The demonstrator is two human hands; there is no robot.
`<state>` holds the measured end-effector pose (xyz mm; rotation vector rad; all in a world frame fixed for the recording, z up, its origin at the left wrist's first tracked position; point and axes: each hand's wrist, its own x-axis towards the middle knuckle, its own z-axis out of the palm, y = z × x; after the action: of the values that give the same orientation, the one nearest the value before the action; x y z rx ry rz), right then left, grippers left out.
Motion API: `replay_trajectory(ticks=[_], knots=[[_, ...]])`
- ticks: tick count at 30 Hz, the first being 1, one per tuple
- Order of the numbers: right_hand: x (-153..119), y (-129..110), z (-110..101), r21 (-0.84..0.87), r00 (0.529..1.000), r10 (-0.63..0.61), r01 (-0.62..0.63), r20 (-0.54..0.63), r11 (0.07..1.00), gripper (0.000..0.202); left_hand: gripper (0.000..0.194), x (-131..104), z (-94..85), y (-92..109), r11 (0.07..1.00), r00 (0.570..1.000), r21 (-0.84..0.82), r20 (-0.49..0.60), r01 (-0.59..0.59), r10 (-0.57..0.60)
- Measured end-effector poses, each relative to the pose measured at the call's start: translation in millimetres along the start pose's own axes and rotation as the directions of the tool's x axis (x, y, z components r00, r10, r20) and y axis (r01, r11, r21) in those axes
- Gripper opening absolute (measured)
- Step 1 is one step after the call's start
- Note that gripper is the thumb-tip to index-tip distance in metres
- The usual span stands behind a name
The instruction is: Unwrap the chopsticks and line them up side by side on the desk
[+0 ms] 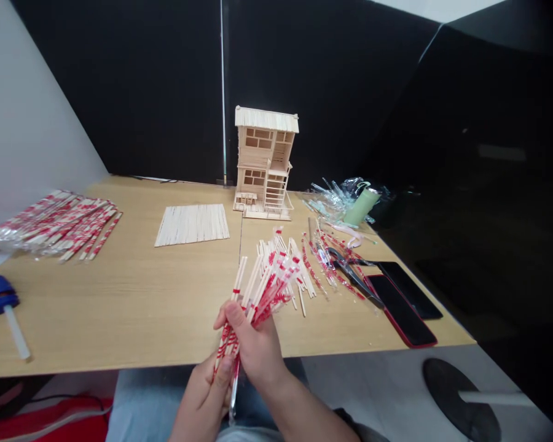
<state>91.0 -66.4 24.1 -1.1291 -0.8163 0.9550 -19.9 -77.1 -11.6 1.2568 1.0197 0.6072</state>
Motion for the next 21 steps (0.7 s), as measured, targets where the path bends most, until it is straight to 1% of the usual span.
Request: replay_trajectory(ticks=[3, 5, 7, 10, 11, 12, 14, 16, 18, 20, 21], knots=[[-4.5, 6.7, -2.6, 0.009, 0.999, 0.023, -0.024, 0.027, 1.0, 0.051, 0.076, 3.1, -2.7, -0.5, 1.0, 1.0, 0.017, 0.011, -0.008, 0.008], [-1.5, 6.7, -10.4, 0.017, 0.998, 0.024, -0.025, 0.059, 1.0, 0.05, 0.075, 6.3, -6.0, 0.6, 1.0, 0.999, 0.011, 0.042, -0.007, 0.006], [5.0, 3.2, -22.9, 0.064, 0.998, 0.028, -0.032, 0.056, 0.997, 0.05, 0.074, 9.0, -10.6, 2.8, 1.0, 0.997, 0.003, 0.072, -0.009, 0.009], [17.7, -7.8, -46.2, 0.174, 1.0, 0.029, -0.028, -0.004, 0.984, 0.057, 0.072, 9.9, -17.1, 4.3, 1.0, 0.993, -0.004, 0.113, -0.022, 0.022], [21.8, -12.4, -53.7, 0.178, 1.0, 0.025, -0.023, -0.011, 0.984, 0.057, 0.071, 9.4, -18.3, 3.7, 1.0, 0.991, 0.0, 0.131, -0.03, 0.03], [25.5, -17.3, -60.3, 0.155, 1.0, 0.02, -0.019, -0.006, 0.988, 0.056, 0.071, 8.7, -19.1, 2.5, 0.999, 0.989, 0.006, 0.146, -0.037, 0.036], [31.4, -27.0, -69.5, 0.049, 0.999, 0.007, -0.009, 0.042, 0.999, 0.051, 0.069, 7.4, -19.7, -1.1, 0.999, 0.984, 0.026, 0.174, -0.046, 0.041], [36.0, -35.4, -73.0, -0.083, 0.995, -0.033, 0.041, 0.093, 0.996, 0.042, 0.067, 6.7, -20.5, -4.6, 0.998, 0.979, 0.046, 0.199, -0.053, 0.043], [39.8, -41.0, -72.1, -0.175, 0.988, -0.086, 0.108, 0.128, 0.979, 0.033, 0.066, 6.8, -22.7, -7.1, 0.996, 0.971, 0.067, 0.234, -0.057, 0.04], [43.4, -43.2, -69.9, -0.193, 0.983, -0.108, 0.136, 0.146, 0.972, 0.029, 0.065, 6.9, -26.6, -8.9, 0.995, 0.963, 0.087, 0.267, -0.056, 0.031], [45.1, -43.2, -69.4, -0.18, 0.984, -0.101, 0.127, 0.15, 0.975, 0.029, 0.065, 6.9, -28.9, -9.7, 0.994, 0.961, 0.092, 0.277, -0.051, 0.024]])
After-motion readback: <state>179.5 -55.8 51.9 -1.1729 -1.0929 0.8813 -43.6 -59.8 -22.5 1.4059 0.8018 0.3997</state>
